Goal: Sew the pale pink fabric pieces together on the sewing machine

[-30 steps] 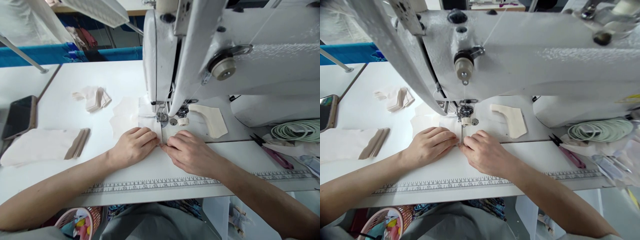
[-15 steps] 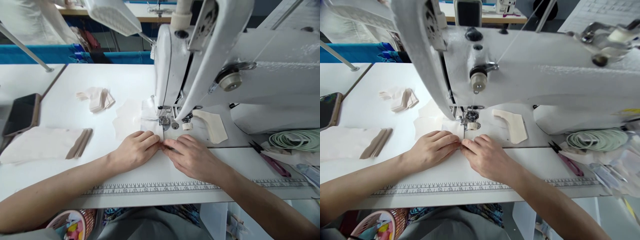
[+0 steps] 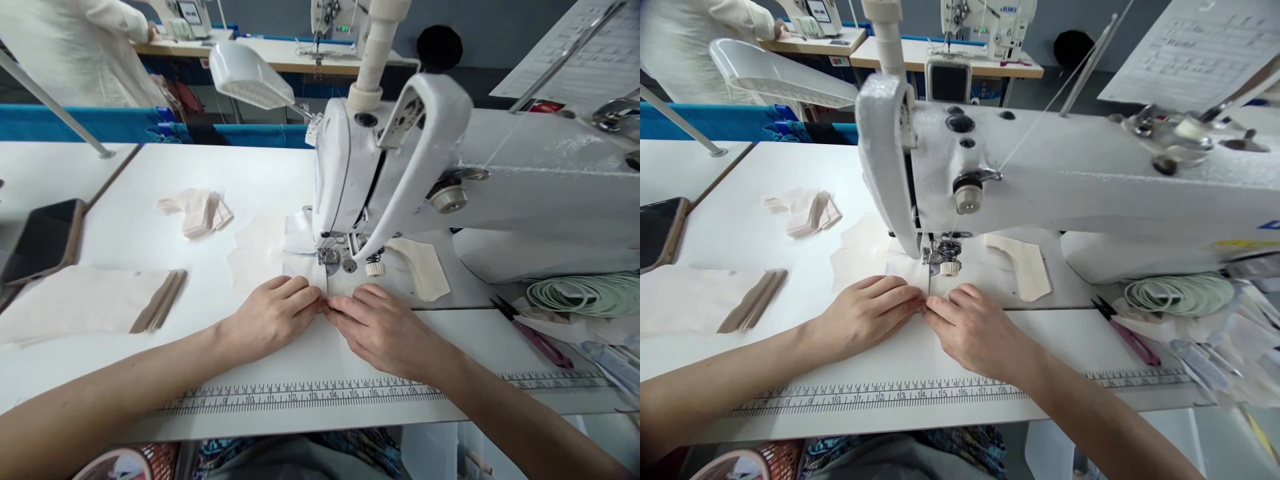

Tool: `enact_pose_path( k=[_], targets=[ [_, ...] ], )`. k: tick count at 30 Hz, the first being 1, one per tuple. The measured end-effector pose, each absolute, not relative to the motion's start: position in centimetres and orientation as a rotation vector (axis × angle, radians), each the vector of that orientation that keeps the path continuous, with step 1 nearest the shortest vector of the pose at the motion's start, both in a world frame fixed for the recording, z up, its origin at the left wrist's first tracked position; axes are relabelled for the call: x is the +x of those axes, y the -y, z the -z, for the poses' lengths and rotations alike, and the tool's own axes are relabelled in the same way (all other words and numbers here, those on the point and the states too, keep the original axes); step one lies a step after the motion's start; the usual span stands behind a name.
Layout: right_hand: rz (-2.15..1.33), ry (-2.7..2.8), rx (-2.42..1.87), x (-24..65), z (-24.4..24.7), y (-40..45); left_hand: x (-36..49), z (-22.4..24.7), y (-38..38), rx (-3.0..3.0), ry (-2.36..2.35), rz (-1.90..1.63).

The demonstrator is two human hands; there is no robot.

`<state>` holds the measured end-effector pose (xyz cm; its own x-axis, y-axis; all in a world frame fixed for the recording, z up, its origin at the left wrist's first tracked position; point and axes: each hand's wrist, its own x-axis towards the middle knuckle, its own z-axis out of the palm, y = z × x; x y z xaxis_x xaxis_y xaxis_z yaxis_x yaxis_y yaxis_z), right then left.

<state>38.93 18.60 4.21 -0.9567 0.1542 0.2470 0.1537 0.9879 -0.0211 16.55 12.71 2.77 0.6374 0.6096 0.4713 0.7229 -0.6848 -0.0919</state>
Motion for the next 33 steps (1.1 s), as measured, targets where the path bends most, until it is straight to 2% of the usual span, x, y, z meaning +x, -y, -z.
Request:
enact_pose_path(
  k=[16,33],
  targets=[
    [-0.064,2.866,-0.278,38.6,-4.0,-19.0,16.4,-2.6,-13.4,-2.577,1.116,0.605],
    [0.019,2.869,-0.375,37.7,-3.7,-20.6,15.5,-2.1,-15.1,-2.508,1.191,0.574]
  ],
)
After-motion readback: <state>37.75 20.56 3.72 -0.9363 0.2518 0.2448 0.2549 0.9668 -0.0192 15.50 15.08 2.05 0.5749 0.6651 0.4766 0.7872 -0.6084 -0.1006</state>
